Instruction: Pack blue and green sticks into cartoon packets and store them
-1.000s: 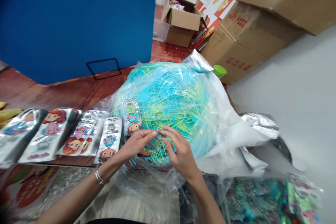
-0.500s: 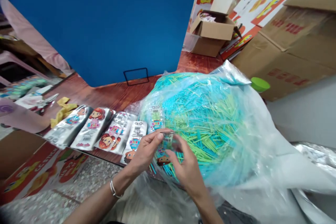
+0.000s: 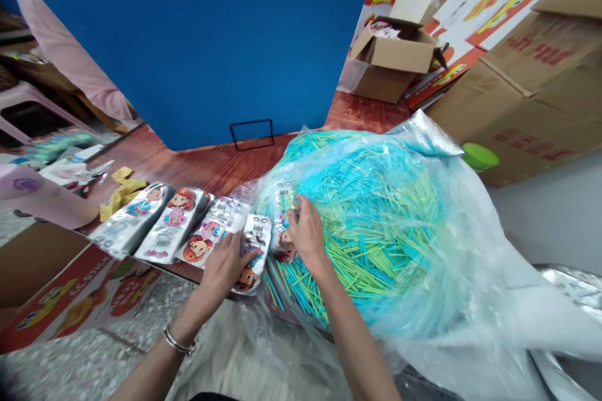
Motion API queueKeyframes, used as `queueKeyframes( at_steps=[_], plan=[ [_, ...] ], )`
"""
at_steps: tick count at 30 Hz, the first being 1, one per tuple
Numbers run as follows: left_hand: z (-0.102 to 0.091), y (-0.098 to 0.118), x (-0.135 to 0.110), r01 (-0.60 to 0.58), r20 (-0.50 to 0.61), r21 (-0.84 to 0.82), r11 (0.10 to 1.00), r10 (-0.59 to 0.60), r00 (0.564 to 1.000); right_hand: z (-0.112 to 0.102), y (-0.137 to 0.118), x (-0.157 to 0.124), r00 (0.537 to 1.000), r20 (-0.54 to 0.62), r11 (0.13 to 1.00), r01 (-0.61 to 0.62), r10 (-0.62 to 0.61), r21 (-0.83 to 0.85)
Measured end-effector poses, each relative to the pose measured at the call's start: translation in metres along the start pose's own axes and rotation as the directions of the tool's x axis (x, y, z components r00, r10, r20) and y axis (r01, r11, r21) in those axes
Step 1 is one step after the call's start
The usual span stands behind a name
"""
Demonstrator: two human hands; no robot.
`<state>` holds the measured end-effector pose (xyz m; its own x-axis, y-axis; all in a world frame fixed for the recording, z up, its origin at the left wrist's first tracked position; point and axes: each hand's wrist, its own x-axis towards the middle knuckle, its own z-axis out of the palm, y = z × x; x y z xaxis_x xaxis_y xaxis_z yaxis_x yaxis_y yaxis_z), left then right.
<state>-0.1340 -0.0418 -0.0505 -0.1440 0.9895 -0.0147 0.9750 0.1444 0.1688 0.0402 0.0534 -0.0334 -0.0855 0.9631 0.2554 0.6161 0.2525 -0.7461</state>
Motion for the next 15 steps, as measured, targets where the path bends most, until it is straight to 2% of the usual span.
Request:
queueKeyframes(
  at_steps=[3, 6, 10, 12, 15],
  plan=[
    [0.001, 0.006, 0.002, 0.011, 0.010, -0.015, 1.000, -0.011, 1.000, 0.009, 0.004, -0.006, 0.995, -0.070, 0.992, 0.065, -0.073, -0.105],
    [-0.001, 0.006, 0.009, 0.045, 0.001, -0.053, 0.998, -0.045, 0.999, -0.003, 0.004, -0.017, 0.990, -0.075, 0.985, 0.111, -0.122, -0.130],
    [-0.006, 0.009, 0.020, 0.081, 0.016, -0.016, 0.997, -0.081, 0.997, -0.048, 0.012, -0.042, 0.990, -0.023, 0.979, 0.131, -0.137, -0.158],
    [-0.008, 0.011, 0.025, 0.105, 0.050, 0.000, 0.995, -0.104, 0.993, -0.077, 0.027, -0.058, 0.992, 0.030, 0.963, 0.127, -0.123, -0.238],
    [-0.009, 0.010, 0.030, 0.155, 0.089, -0.046, 0.987, -0.151, 0.985, -0.114, 0.061, -0.080, 0.994, 0.105, 0.919, 0.076, -0.038, -0.387]
  ],
)
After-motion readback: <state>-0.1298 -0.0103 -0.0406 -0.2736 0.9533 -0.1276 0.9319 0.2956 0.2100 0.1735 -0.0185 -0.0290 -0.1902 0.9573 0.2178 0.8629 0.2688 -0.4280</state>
